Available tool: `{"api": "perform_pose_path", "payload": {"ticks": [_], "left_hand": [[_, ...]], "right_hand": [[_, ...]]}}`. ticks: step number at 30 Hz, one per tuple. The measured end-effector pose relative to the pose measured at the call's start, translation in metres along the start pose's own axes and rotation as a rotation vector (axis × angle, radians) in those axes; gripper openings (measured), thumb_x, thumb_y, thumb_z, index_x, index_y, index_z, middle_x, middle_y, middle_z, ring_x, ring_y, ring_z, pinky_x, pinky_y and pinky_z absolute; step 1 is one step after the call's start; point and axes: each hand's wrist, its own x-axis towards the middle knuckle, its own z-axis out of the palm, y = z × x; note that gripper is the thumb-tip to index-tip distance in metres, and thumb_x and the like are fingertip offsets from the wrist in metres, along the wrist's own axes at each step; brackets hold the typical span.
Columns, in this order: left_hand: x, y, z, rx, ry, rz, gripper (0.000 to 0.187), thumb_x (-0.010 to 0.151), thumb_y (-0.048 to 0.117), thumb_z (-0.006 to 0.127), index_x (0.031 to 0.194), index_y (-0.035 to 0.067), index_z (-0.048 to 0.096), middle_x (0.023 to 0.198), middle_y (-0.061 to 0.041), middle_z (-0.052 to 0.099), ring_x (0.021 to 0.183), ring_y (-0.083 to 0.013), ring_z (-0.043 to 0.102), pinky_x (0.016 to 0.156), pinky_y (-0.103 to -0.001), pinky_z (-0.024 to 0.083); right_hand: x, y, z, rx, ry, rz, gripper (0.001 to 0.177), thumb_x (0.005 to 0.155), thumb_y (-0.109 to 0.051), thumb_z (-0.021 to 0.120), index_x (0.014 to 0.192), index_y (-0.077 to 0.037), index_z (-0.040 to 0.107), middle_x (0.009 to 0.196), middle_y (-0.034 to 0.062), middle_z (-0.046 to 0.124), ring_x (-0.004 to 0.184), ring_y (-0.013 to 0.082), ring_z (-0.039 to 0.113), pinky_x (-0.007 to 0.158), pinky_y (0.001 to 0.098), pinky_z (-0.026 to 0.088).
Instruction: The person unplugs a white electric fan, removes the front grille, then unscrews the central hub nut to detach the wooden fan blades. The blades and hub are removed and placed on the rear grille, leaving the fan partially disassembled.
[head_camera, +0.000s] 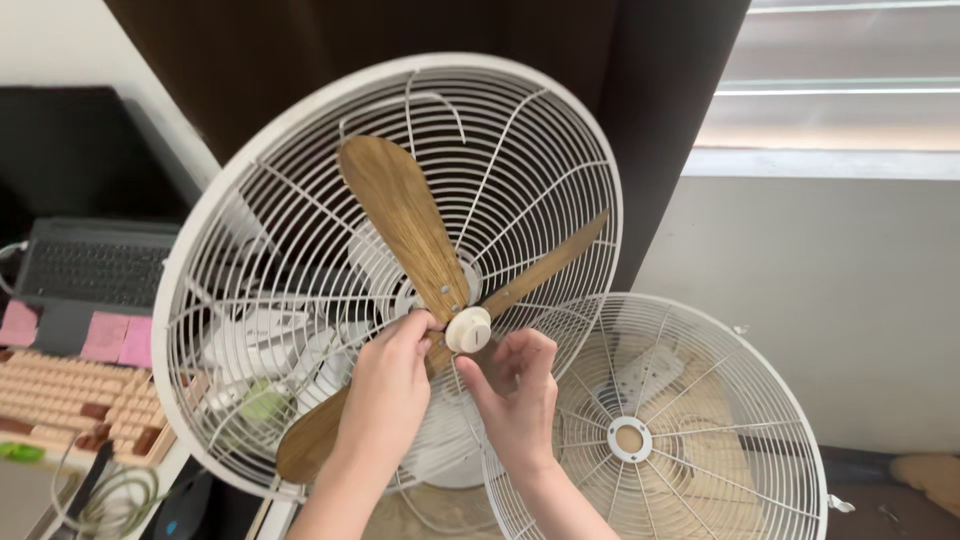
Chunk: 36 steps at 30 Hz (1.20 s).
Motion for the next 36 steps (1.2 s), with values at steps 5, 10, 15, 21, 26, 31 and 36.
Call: {"api": "perform_pose_path", "payload": {"ticks": [5,10,15,21,26,31,36], "left_hand": [[-0.001,0.001,0.005,-0.006,0.049,0.008,0.017,0.093,0.0,0.054,0.107,0.004,0.062,0.096,-0.019,0.072,0.083,-0.0402,0.069,0.067,-0.048,0.052],[0.0,-0.001,0.004,0.025,0.072,0.061,0.013,0.093,0.002,0.056,0.105,0.003,0.062,0.097,-0.018,0.072,0.085,-0.0417,0.068,0.067,-0.048,0.051],[-0.001,0.0,0.008,0.1,0.051,-0.025,0.009,0.095,0.006,0.057,0.104,0.004,0.054,0.085,-0.019,0.072,0.08,-0.0412,0.069,0.064,-0.05,0.051],[-0.005,-0.002,0.012,0.232,0.101,0.072,0.029,0.095,0.001,0.056,0.123,0.005,0.049,0.081,-0.019,0.069,0.077,-0.0383,0.071,0.067,-0.05,0.055],[-0.013,0.001,0.013,0.271,0.116,0.206,0.07,0.082,-0.008,0.057,0.144,0.024,0.056,0.09,-0.014,0.067,0.078,-0.0359,0.068,0.072,-0.048,0.055],[-0.015,0.0,0.015,0.174,0.086,0.156,0.063,0.081,-0.011,0.056,0.134,0.023,0.061,0.096,-0.013,0.065,0.083,-0.0356,0.067,0.07,-0.048,0.053],[-0.015,-0.003,0.017,0.136,0.091,0.159,0.061,0.082,-0.011,0.056,0.133,0.02,0.062,0.095,-0.014,0.064,0.083,-0.0353,0.066,0.071,-0.048,0.053]], "right_hand": [[0.001,0.007,-0.006,0.03,-0.022,-0.07,0.055,0.082,-0.016,0.089,0.114,-0.005,0.046,0.085,0.0032,0.06,0.071,0.0124,0.059,0.062,0.027,0.051],[0.005,0.002,-0.002,0.039,-0.033,-0.082,0.053,0.08,-0.014,0.089,0.116,-0.005,0.05,0.084,0.0026,0.06,0.07,0.0109,0.059,0.061,0.0257,0.051],[0.011,-0.001,-0.004,0.021,-0.03,-0.094,0.056,0.078,-0.015,0.091,0.116,-0.004,0.051,0.082,0.0017,0.06,0.069,0.0101,0.058,0.06,0.0251,0.051],[0.015,-0.008,-0.001,0.038,-0.053,-0.051,0.063,0.074,-0.016,0.092,0.122,-0.003,0.052,0.083,0.0011,0.061,0.067,0.008,0.06,0.055,0.0235,0.051],[0.018,-0.007,0.0,0.116,-0.049,0.004,0.063,0.073,-0.018,0.092,0.117,-0.004,0.049,0.082,0.0004,0.059,0.065,0.0064,0.058,0.052,0.0215,0.048],[0.02,-0.005,0.0,0.05,-0.048,-0.061,0.058,0.073,-0.016,0.095,0.11,-0.004,0.052,0.079,0.0,0.057,0.063,0.0054,0.054,0.05,0.0202,0.046],[0.022,-0.006,0.001,0.121,-0.083,-0.055,0.057,0.076,-0.014,0.092,0.116,-0.003,0.053,0.073,-0.0031,0.06,0.058,0.0022,0.054,0.047,0.0186,0.042]]}}
